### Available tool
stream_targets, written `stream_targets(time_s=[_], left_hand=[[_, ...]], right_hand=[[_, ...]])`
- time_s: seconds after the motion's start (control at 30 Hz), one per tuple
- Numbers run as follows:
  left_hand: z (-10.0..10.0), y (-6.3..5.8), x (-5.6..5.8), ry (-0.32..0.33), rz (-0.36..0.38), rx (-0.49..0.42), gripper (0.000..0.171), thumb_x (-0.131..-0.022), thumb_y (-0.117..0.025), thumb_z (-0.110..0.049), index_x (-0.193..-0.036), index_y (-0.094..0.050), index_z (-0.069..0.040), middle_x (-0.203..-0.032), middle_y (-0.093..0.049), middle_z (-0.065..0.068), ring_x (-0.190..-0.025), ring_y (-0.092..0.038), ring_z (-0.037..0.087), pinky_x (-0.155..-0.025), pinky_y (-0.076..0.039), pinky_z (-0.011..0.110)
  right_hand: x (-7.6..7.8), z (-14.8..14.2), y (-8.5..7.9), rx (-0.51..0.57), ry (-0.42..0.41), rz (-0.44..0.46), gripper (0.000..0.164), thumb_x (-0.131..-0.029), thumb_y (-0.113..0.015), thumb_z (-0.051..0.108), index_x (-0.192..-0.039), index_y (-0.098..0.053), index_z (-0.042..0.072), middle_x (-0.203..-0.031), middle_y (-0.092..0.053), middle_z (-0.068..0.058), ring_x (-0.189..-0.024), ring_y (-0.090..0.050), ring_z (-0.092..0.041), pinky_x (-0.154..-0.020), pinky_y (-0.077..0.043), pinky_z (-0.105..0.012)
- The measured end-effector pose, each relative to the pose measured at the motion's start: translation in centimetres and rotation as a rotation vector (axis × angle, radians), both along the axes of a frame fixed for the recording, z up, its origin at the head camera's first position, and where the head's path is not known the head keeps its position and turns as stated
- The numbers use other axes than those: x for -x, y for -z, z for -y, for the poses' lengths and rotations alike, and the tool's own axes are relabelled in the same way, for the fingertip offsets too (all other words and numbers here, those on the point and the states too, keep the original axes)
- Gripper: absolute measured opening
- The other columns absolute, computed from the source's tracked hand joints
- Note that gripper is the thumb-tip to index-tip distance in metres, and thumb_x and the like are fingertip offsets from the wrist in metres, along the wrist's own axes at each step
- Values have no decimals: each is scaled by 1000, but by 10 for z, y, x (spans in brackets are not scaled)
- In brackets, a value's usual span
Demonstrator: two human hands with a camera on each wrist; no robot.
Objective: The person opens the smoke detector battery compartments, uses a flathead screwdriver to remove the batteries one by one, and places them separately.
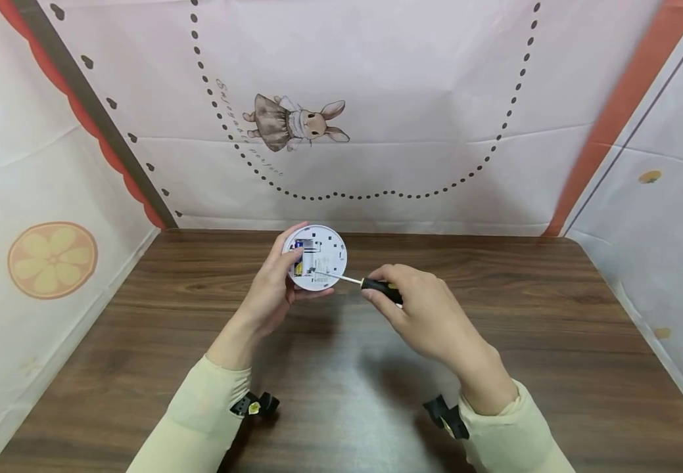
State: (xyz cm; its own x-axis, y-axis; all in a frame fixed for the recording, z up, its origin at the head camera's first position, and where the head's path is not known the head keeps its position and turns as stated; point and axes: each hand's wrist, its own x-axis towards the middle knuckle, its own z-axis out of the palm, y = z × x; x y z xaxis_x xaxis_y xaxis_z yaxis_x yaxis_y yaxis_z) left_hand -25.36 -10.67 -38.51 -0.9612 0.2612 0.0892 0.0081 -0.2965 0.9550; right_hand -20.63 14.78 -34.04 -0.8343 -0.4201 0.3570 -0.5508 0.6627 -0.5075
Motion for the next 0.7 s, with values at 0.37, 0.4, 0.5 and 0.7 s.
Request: stream_targets(time_s=[0.37, 0.4, 0.5, 0.7], left_hand=[[-6, 0, -2, -27, 3, -4, 49, -109, -36, -13, -150, -39, -41, -153, -36, 12, -108, -67, 36, -85, -62, 61], [-6, 0, -3, -28, 1, -1, 50, -110, -36, -13, -150, -39, -43, -154, -36, 11, -108, -67, 37, -85, -61, 63], [-7, -1, -4, -25, -12, 11, 52, -110, -37, -13, -150, -39, -46, -153, -35, 10, -108, -66, 36, -86, -60, 66], [-9, 0, -5, -16, -60, 16, 50, -111, -38, -10, -153, -36, -37, -150, -37, 12, -106, -66, 34, -83, -63, 60]], right_hand=[[-4, 11, 5, -68, 7, 9, 15, -101, -69, 27, -113, -74, 20, -100, -73, 11, -78, -60, -8, -69, -50, -29], [-4, 11, 5, -69, 5, 14, 16, -102, -68, 28, -114, -74, 19, -100, -73, 11, -79, -61, -7, -70, -51, -30], [-5, 13, 6, -66, -1, 35, 19, -103, -66, 30, -115, -76, 18, -102, -75, 9, -83, -64, -7, -72, -54, -32], [-6, 15, 6, -58, -7, 30, 22, -104, -65, 30, -116, -77, 17, -107, -77, 6, -90, -69, -7, -78, -59, -36]])
